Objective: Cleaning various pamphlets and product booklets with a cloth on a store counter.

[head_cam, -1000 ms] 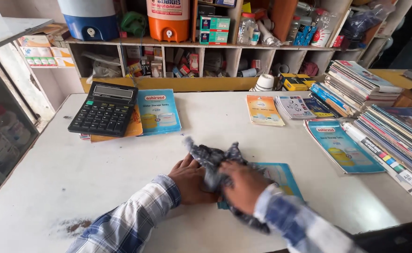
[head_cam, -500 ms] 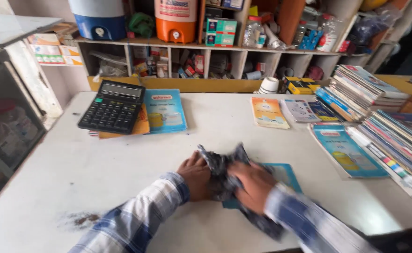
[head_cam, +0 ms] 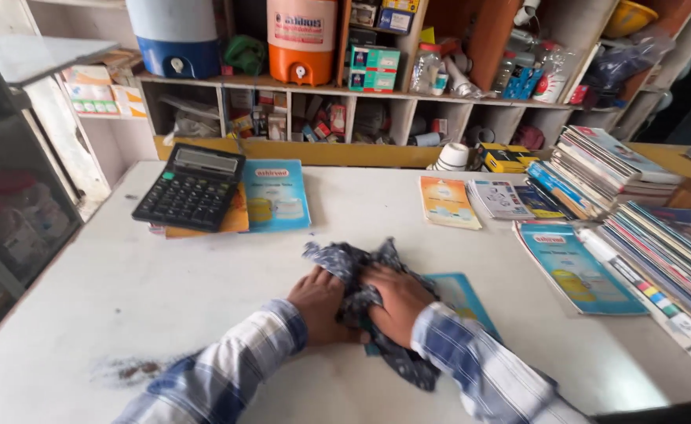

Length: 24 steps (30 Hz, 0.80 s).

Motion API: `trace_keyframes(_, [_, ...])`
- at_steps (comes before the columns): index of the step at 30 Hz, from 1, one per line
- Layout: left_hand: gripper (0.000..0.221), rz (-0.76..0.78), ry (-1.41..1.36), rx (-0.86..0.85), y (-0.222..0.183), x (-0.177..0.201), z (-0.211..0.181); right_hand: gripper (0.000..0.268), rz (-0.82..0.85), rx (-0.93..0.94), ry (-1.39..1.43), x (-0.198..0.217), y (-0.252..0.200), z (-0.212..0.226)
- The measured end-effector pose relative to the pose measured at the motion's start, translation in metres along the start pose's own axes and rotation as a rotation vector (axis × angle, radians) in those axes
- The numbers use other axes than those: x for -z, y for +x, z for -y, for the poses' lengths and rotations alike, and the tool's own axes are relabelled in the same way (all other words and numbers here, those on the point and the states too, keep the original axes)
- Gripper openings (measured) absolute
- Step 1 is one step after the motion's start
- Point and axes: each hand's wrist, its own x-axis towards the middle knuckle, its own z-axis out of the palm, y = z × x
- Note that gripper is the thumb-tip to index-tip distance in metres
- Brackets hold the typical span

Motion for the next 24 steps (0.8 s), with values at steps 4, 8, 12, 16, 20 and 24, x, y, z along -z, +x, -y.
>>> trace_keyframes(4, [0.134,0.013,-0.052,0.067,-0.006,0.003,0.005,0.063,-0.083,0.090,-0.025,-0.019,-0.040,0.008])
trace_keyframes(8, [0.124,-0.023,-0.093,0.051,-0.005,-0.007,0.008,0.072,0.138,0.187,-0.006,-0.003,-0.107,-0.013])
trace_keyframes(12, [0.101,0.029,-0.070,-0.032,-0.021,0.022,-0.013,0.061,0.077,0.132,0.153,0.019,-0.132,-0.038])
trace_keyframes(16, [0.065,0.103,-0.099,-0.099,-0.028,0.028,-0.013,0.052,-0.186,-0.087,0.286,0.026,-0.101,0.003])
trace_keyframes(20, [0.043,-0.071,-0.157,-0.147,-0.023,0.015,-0.008,0.059,-0.143,-0.147,-0.084,0.021,-0.053,0.063])
trace_keyframes(24, [0.055,-0.112,-0.111,-0.092,-0.022,0.014,-0.015,0.062,0.039,-0.186,-0.201,0.028,-0.050,0.097])
